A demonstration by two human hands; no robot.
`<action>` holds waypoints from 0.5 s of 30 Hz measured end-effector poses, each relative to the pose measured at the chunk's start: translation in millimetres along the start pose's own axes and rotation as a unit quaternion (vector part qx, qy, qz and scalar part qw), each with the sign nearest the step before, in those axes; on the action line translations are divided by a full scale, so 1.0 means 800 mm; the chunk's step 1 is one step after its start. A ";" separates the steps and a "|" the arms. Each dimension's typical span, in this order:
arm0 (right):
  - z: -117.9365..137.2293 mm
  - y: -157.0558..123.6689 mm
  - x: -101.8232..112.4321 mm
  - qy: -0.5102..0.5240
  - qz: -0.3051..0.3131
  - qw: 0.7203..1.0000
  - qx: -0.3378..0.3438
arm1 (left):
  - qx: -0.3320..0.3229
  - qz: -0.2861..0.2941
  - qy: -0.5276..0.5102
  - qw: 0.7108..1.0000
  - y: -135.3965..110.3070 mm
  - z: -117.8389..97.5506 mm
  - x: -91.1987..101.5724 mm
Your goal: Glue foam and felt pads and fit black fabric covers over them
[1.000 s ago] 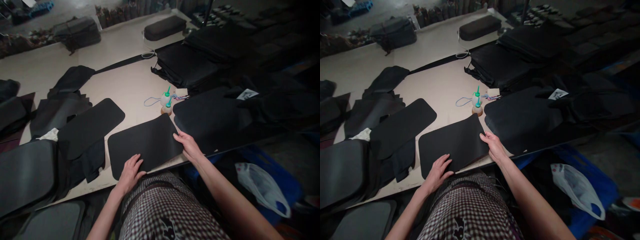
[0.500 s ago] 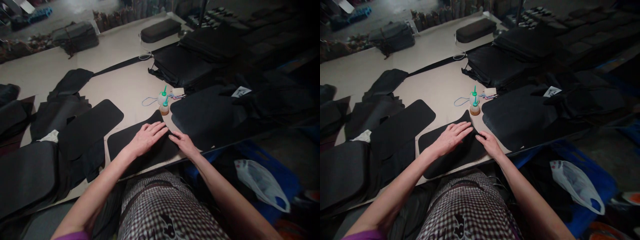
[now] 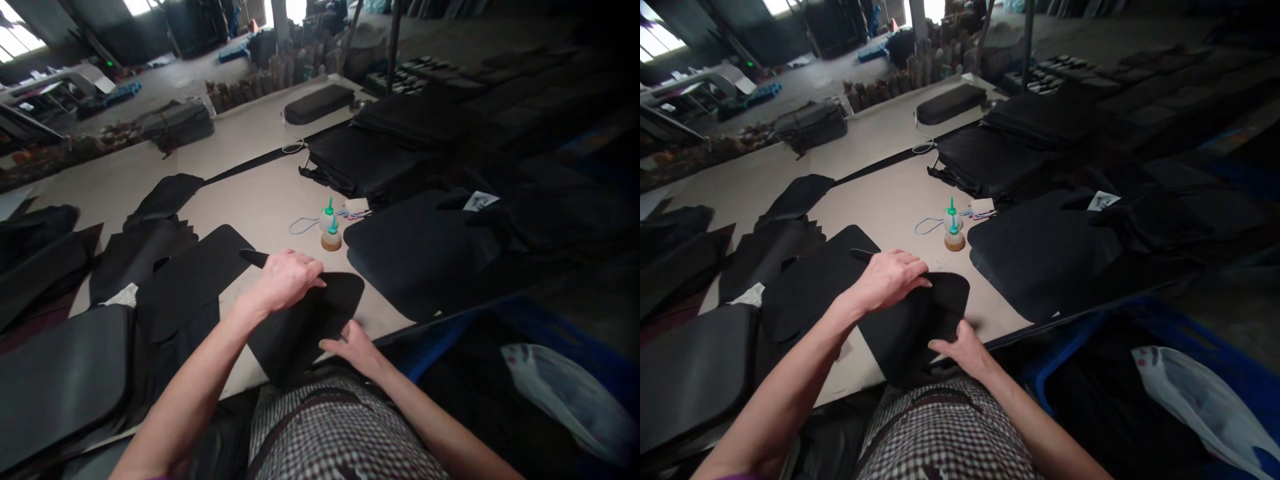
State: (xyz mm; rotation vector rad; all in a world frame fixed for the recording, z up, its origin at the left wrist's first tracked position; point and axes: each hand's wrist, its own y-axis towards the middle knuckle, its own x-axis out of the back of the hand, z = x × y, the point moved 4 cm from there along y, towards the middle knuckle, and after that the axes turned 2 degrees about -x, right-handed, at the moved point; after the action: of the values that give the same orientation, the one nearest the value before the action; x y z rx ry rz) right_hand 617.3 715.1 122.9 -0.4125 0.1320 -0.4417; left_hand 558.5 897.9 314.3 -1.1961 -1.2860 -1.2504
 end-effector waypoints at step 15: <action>0.202 0.057 0.094 -0.157 0.079 0.981 0.079 | 0.586 -0.384 -0.418 0.579 -0.289 0.103 0.025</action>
State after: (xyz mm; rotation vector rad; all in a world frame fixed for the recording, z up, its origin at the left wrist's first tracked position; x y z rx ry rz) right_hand 736.9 777.2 248.5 -0.3079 -0.1740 -0.2235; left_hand 326.9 980.7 314.8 -0.0505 -2.8495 0.1007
